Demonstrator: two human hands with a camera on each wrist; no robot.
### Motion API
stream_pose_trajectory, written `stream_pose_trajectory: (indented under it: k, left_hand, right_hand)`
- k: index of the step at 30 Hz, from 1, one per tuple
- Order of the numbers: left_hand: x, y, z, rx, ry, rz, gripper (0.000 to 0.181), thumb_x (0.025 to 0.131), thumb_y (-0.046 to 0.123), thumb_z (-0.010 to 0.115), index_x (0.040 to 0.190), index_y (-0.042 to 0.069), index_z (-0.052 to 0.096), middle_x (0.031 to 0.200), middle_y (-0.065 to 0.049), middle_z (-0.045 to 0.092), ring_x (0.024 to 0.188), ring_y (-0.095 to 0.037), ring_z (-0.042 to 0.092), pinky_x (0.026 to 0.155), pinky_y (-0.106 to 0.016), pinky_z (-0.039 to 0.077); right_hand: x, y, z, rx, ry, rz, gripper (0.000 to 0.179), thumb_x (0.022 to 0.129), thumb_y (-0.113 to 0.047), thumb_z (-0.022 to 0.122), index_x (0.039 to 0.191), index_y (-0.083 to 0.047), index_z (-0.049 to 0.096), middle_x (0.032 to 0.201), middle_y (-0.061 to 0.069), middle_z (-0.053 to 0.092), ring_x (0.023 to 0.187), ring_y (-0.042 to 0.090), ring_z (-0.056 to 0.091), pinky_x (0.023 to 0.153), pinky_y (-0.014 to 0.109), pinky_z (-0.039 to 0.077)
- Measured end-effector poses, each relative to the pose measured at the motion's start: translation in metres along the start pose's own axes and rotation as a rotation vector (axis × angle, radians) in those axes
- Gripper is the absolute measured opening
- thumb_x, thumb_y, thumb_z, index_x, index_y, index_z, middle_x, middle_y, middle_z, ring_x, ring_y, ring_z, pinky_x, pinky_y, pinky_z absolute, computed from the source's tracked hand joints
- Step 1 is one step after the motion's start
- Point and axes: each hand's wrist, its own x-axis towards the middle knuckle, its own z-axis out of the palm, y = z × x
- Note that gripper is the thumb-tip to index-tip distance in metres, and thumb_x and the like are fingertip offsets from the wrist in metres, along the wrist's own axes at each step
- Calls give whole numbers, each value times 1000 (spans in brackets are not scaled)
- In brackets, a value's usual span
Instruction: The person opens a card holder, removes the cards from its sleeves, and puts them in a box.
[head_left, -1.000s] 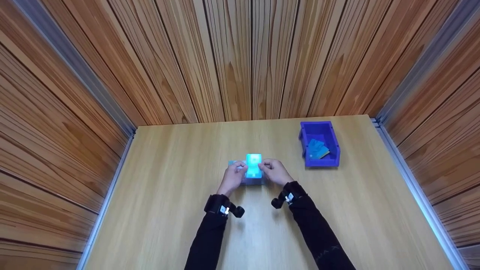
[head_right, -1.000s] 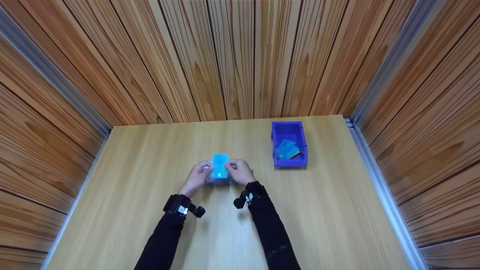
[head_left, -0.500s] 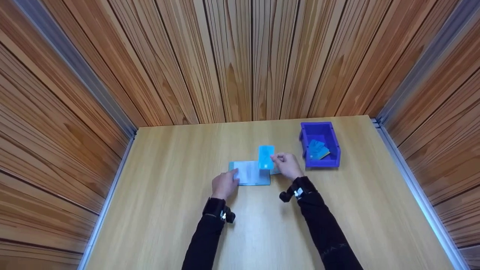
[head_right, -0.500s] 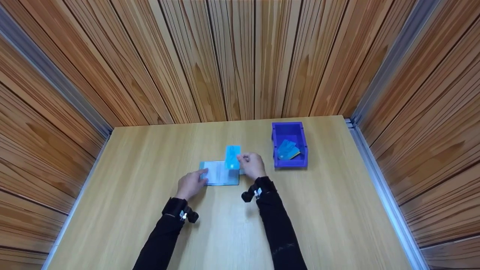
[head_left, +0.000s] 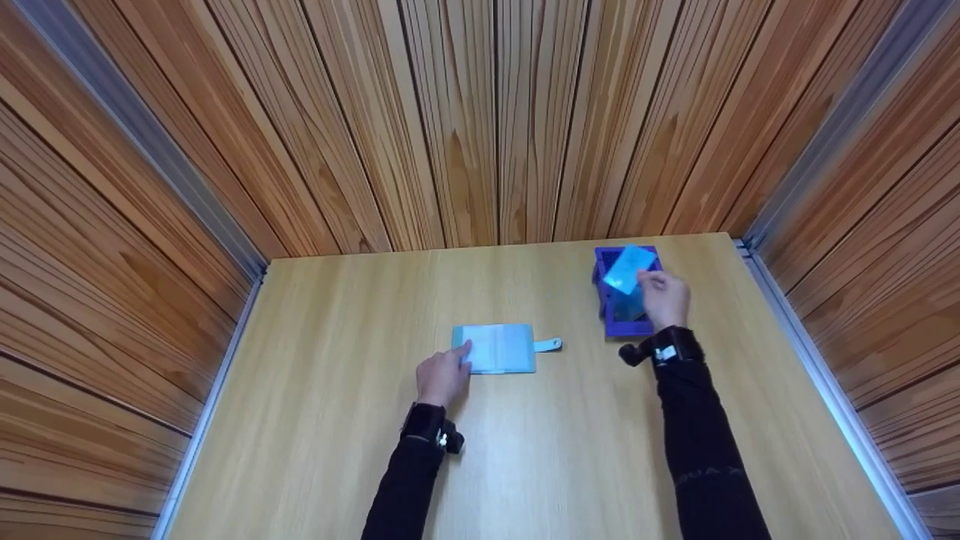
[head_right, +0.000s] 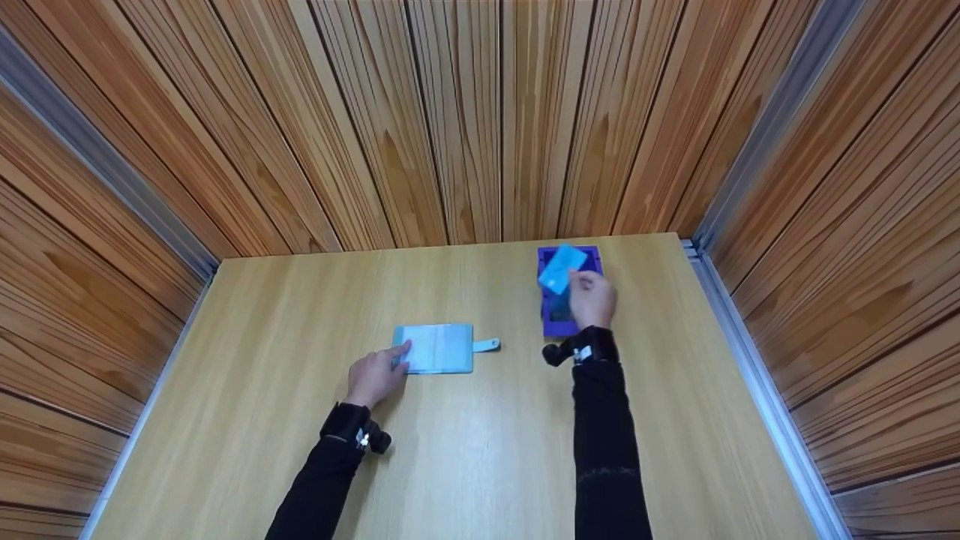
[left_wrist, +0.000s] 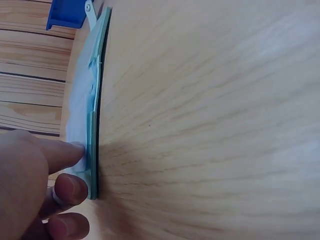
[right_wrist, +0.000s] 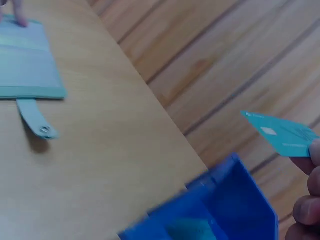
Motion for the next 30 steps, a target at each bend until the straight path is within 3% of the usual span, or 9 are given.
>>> stream_pose_trajectory:
  k: [6,13,16,27,30]
  left_hand:
    - [1,-4,1,-11,41,20,46,99,26,70,144,23,61,65,1,59,50,-13,31,53,-29,28]
    - [0,-5,1,-45,-17,-12,46,103,30,66,148,27,56,59,7,36,50,-13,31,55,-28,27]
    - [0,-6,1,-53,-27,-22,46,103,30,64,148,27,55,59,7,32,49,-13,31,55,-29,27]
    - [-3,-4,-1,-33,-14,-5,46,103,31,65,148,27,56,58,7,34,51,-14,30,55,-29,26]
    - [-4,-3,0,-17,20,22,45,102,29,66,147,25,59,58,7,41,51,-13,30,55,-29,28]
  right_hand:
    - [8,19,-16,11,63,108,41,104,-30,61,125,4,72,129,21,70,121,33,65,104,40,49]
    - [7,39,-15,-114,-15,218,43,105,-33,58,129,1,70,135,22,66,133,37,57,115,44,41]
    - [6,44,-10,-138,-40,235,43,104,-32,59,130,0,70,138,22,64,137,39,54,117,45,39]
    - [-2,54,5,-260,-70,304,41,103,-35,60,126,-3,73,130,20,69,124,40,63,106,50,47]
    - [-3,56,7,-292,-65,297,41,103,-34,60,123,-1,74,127,21,70,122,41,65,103,51,49]
